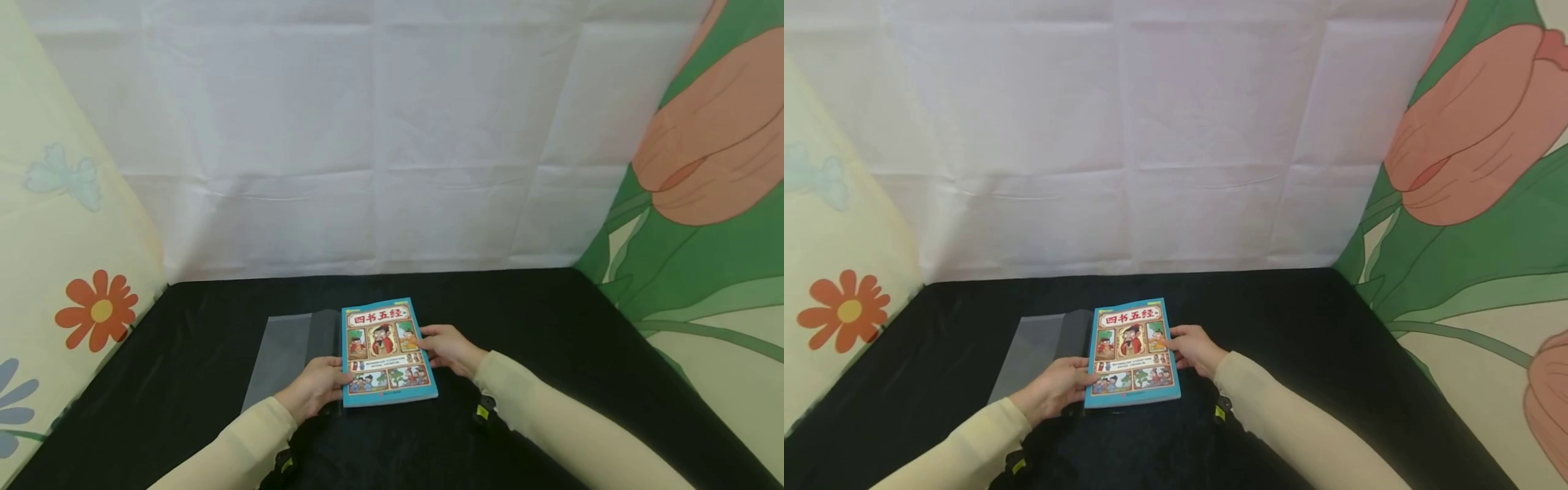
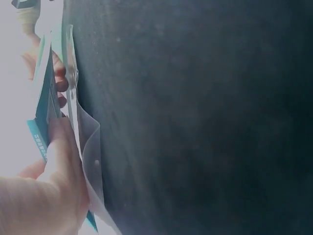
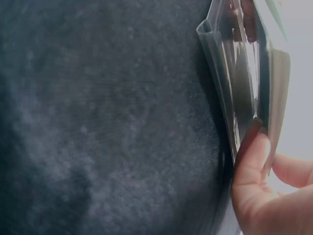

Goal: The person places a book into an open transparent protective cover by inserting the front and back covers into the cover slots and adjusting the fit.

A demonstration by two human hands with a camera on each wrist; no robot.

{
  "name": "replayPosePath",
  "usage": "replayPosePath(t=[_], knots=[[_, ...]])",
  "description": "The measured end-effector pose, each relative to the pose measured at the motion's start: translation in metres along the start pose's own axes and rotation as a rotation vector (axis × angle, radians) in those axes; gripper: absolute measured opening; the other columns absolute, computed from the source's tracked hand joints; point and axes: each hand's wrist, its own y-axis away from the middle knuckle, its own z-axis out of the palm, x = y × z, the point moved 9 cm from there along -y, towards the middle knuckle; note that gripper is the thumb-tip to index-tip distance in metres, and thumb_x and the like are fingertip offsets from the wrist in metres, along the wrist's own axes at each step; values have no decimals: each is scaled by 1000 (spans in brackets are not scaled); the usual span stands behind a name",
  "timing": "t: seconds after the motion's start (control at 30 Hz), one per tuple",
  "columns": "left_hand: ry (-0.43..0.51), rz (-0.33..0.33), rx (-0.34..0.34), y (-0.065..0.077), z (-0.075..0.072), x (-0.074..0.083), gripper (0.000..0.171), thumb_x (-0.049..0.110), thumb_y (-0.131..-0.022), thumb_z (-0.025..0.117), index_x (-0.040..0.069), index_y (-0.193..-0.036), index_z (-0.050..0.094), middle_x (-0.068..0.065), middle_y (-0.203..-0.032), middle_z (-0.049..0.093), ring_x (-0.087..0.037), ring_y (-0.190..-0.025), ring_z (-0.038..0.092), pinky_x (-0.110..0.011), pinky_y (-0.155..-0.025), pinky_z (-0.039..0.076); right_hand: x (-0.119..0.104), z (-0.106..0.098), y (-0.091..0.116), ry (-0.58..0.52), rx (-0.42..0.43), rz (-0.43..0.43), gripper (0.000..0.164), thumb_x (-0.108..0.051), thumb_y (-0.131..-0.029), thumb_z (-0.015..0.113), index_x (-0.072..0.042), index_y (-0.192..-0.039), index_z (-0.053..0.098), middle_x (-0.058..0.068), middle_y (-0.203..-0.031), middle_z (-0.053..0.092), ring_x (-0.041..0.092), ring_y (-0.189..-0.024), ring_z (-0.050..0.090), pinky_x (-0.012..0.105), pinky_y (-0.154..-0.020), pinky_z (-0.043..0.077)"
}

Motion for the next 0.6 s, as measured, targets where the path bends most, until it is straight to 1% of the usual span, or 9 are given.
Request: replayPosePath(t=[0.3, 0.43, 0.6], knots=[[5, -12, 12, -2, 0, 2, 42, -4, -98, 51, -17, -136, 38, -27, -115, 60, -26, -96, 66, -42, -84, 54, 1, -1, -7, -29, -2, -16, 42, -7, -100, 54, 10, -138, 46, 13, -88, 69, 14, -66, 62, 26, -57, 51], [-7, -4, 14, 1, 1, 4, 41, -5, -98, 49, -18, -135, 37, -28, -117, 59, -27, -97, 65, -43, -85, 53, 1, -2, -7, 2, -8, -16, 42, -8, -100, 54, 9, -138, 47, 12, -87, 70, 14, -65, 62, 27, -57, 52], [-48, 8, 25, 4, 1, 8, 46, -7, -97, 48, -22, -137, 31, -33, -121, 54, -33, -104, 63, -45, -88, 51, 0, -3, -8, 39, -19, -30, 42, -8, -99, 55, 10, -136, 48, 11, -85, 70, 14, -65, 63, 27, -58, 53]])
